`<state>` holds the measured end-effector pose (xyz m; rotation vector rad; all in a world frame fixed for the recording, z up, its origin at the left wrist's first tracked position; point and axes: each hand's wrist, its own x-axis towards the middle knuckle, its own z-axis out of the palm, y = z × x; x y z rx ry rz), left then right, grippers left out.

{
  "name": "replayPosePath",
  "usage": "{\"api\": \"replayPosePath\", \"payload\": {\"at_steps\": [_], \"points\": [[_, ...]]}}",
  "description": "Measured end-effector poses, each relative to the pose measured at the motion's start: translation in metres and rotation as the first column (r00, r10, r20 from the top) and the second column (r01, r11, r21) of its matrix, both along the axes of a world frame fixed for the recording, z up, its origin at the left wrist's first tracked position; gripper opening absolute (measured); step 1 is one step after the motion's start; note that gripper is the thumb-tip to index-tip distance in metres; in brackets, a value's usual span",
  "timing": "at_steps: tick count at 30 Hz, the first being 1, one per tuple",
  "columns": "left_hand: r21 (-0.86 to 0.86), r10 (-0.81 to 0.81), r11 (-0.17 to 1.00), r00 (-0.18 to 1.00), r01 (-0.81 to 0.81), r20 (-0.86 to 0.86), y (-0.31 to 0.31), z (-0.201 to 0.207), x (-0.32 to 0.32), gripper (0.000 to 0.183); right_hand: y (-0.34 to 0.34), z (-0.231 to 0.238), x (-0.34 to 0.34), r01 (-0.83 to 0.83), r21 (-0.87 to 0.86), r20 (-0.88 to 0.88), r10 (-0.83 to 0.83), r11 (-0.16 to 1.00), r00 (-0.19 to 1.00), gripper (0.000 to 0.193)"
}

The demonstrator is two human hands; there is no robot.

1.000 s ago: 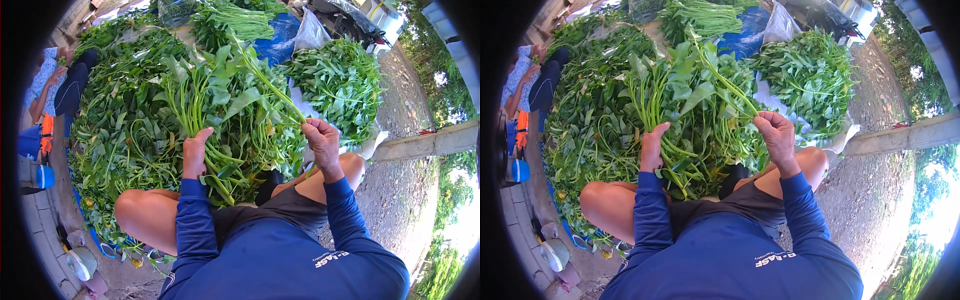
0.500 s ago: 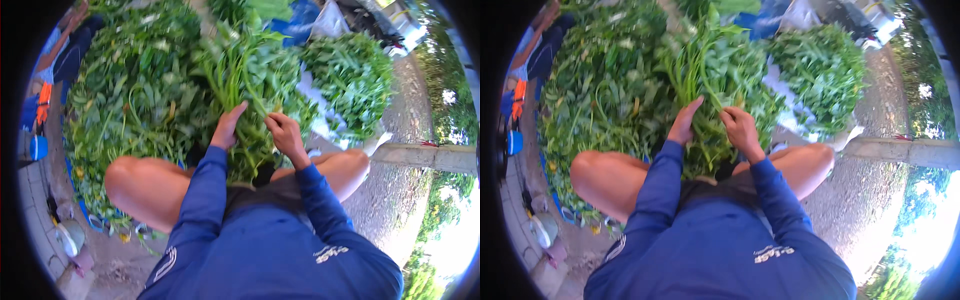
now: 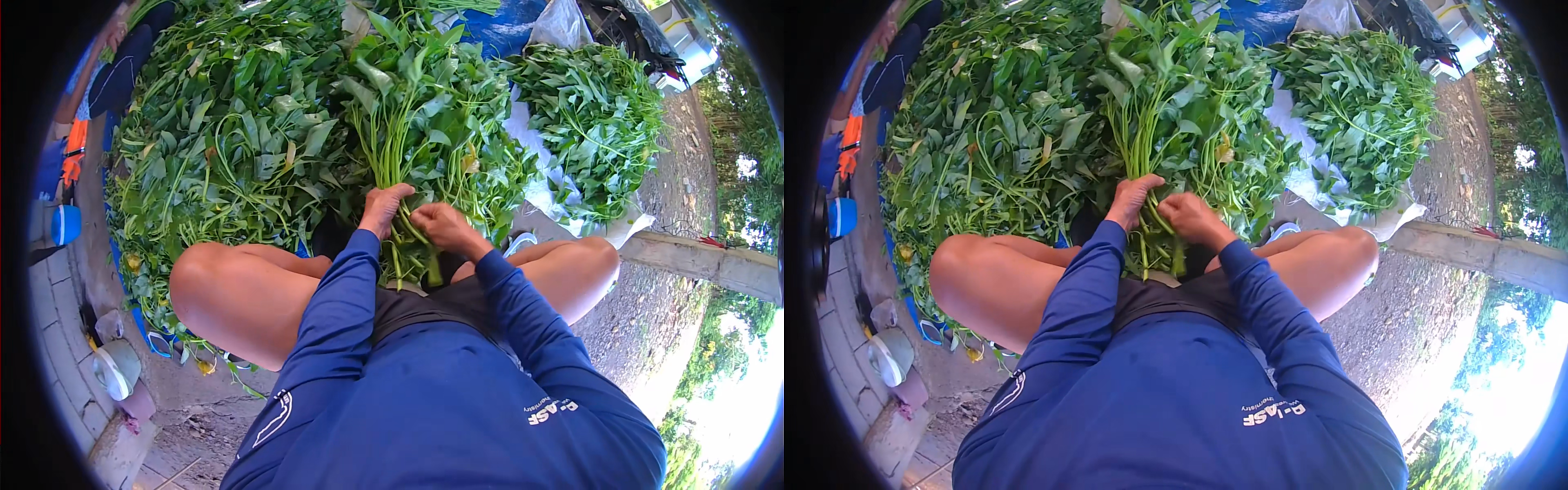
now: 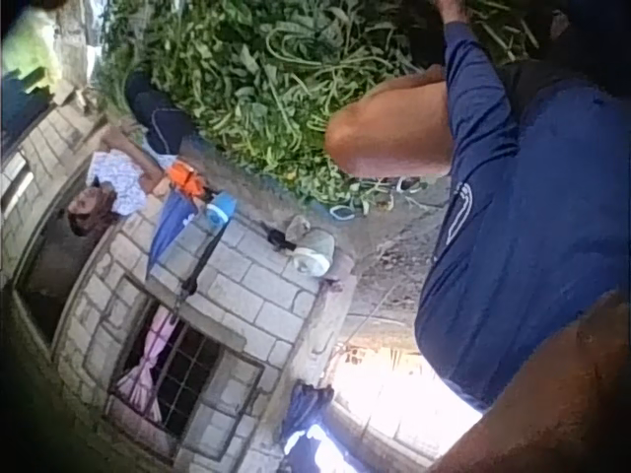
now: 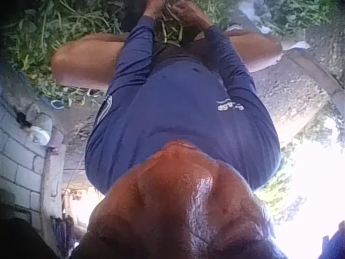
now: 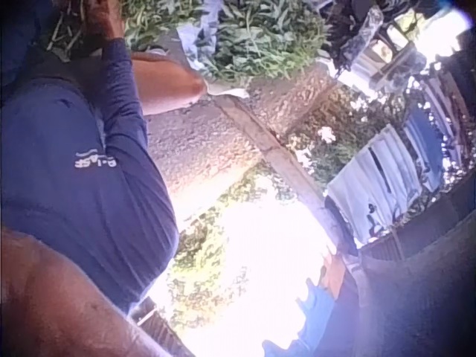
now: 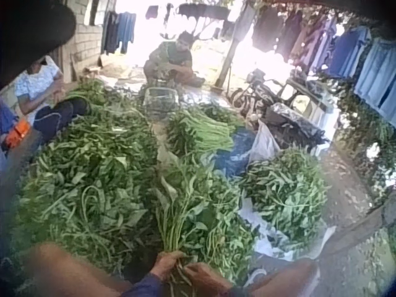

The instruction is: The person picks through a pile of leafy greens, gathers them into a bunch, trims the stems with a sickle, and secures the bunch with a rubber band.

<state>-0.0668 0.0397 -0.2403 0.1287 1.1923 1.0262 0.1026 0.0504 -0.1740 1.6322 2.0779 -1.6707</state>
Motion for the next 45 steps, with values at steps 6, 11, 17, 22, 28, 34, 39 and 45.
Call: {"api": "replayPosePath", "payload": {"at_steps": [6, 11, 17, 22, 28, 34, 39, 45], "points": [[0.131, -0.166, 0.978, 0.986, 0.161, 0.027, 0.022, 0.087, -0.01, 0.024, 0.154, 0.026, -0.027, 0.375, 0.718, -0.415, -0.073, 0.586, 0.907, 0.04], [0.198, -0.141, 0.972, 0.989, 0.129, 0.049, 0.028, 0.103, -0.044, 0.021, 0.17, 0.074, -0.091, 0.369, 0.045, -0.509, -0.297, 0.928, 0.808, 0.043], [0.251, 0.066, 0.965, 0.997, -0.072, 0.032, 0.026, 0.106, -0.093, 0.021, 0.08, 0.139, -0.023, 0.151, 0.407, -0.308, -0.021, 0.901, 0.951, 0.028], [0.298, 0.121, 0.947, 0.992, -0.121, 0.019, 0.024, 0.112, -0.092, 0.025, 0.002, 0.112, -0.026, 0.195, -0.128, -0.32, -0.226, 0.973, 0.92, 0.033], [0.322, 0.228, 0.928, 0.97, -0.189, -0.087, 0.024, 0.114, -0.088, 0.025, -0.025, 0.101, -0.028, 0.364, -0.474, -0.616, -0.597, 0.802, 0.513, 0.011], [0.328, 0.334, 0.901, 0.936, -0.283, -0.11, 0.03, 0.104, -0.104, 0.023, -0.057, 0.084, -0.017, 0.327, -0.546, -0.73, -0.63, 0.771, 0.266, 0.004], [0.325, 0.559, 0.816, 0.797, -0.479, -0.229, 0.033, 0.137, -0.153, 0.023, -0.072, 0.053, 0.015, 0.048, -0.135, -0.409, -0.099, 0.99, 0.907, 0.024], [0.371, 0.594, 0.785, 0.772, -0.496, -0.226, 0.026, 0.174, -0.153, 0.019, 0.026, -0.071, -0.064, 0.38, -0.171, -0.124, -0.402, 0.909, 0.907, 0.021]]}}
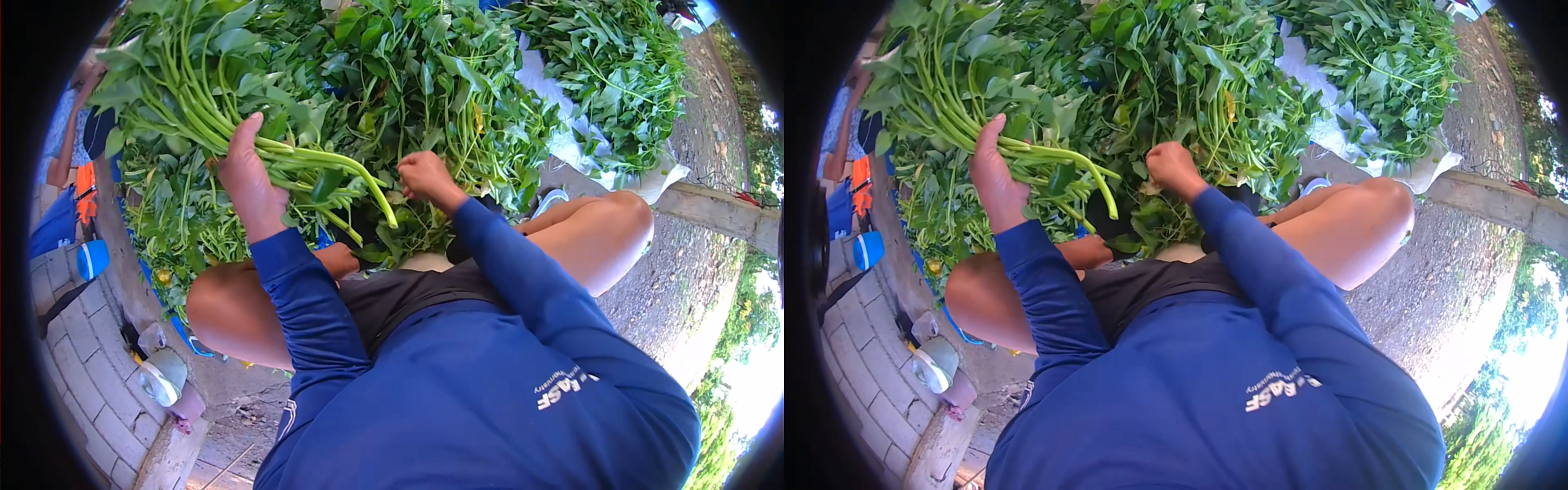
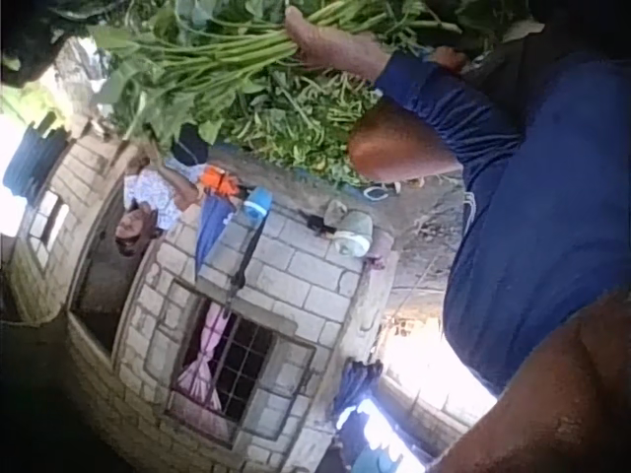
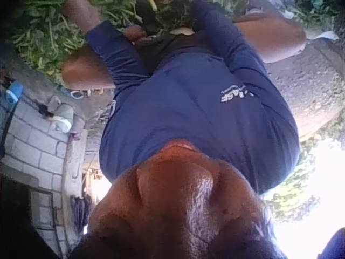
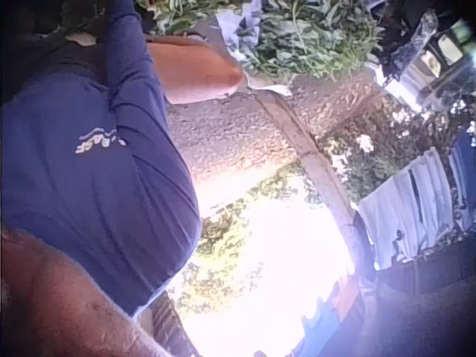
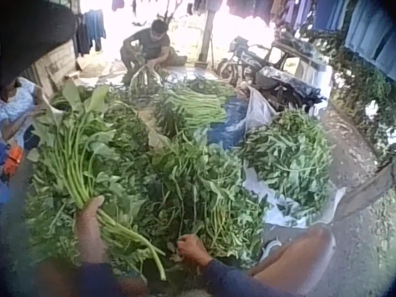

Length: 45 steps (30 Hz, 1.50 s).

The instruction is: The person picks through a pile of leafy greens, gathers them into a bunch, trims the stems with a sickle, and secures the bunch with a rubber band.

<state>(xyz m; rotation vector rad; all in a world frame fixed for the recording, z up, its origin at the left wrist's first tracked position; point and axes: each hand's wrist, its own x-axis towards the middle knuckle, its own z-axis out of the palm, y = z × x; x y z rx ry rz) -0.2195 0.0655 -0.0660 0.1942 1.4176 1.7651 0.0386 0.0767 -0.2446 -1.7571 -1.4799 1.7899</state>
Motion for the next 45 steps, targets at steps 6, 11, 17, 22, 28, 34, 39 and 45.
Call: {"api": "replayPosePath", "payload": {"at_steps": [6, 11, 17, 22, 28, 34, 39, 45], "points": [[-0.015, -0.043, 0.999, 0.994, 0.042, -0.101, 0.001, -0.005, 0.015, 0.02, 0.029, -0.067, -0.027, -0.092, 0.12, 0.56, 0.01, 0.989, 0.828, 0.031], [0.008, -0.026, 1.0, 0.996, 0.027, -0.084, 0.008, -0.022, 0.013, 0.021, 0.024, -0.05, -0.01, -0.045, 0.109, 0.411, -0.004, 0.993, 0.912, 0.031], [-0.042, -0.056, 0.998, 0.99, 0.051, -0.129, 0.001, -0.029, -0.002, 0.02, 0.013, 0.094, 0.032, 0.237, -0.325, -0.418, -0.364, 0.915, 0.832, 0.027], [-0.049, -0.193, 0.98, 0.98, 0.191, -0.048, 0.01, -0.029, 0.025, 0.022, 0.021, 0.155, 0.089, 0.22, -0.335, -0.606, -0.389, 0.916, 0.694, 0.023], [-0.044, -0.341, 0.94, 0.939, 0.339, -0.042, 0.01, -0.041, 0.051, 0.03, 0.008, 0.198, 0.11, 0.394, -0.03, -0.564, -0.341, 0.918, 0.752, 0.027], [0.009, -0.382, 0.924, 0.921, 0.383, 0.073, 0.013, -0.059, 0.093, 0.034, 0.025, 0.211, 0.106, 0.414, 0.652, -0.241, -0.344, 0.635, 0.908, 0.022], [0.088, -0.425, 0.905, 0.878, 0.416, 0.219, 0.003, -0.072, 0.119, 0.026, 0.041, 0.203, 0.07, 0.076, 0.919, 0.057, -0.321, 0.387, 0.945, 0.02], [0.238, -0.448, 0.893, 0.793, 0.381, 0.413, 0.002, -0.116, 0.147, 0.038, 0.018, 0.126, 0.035, -0.077, 0.401, 0.025, 0.073, 0.913, 0.997, 0.027]]}}
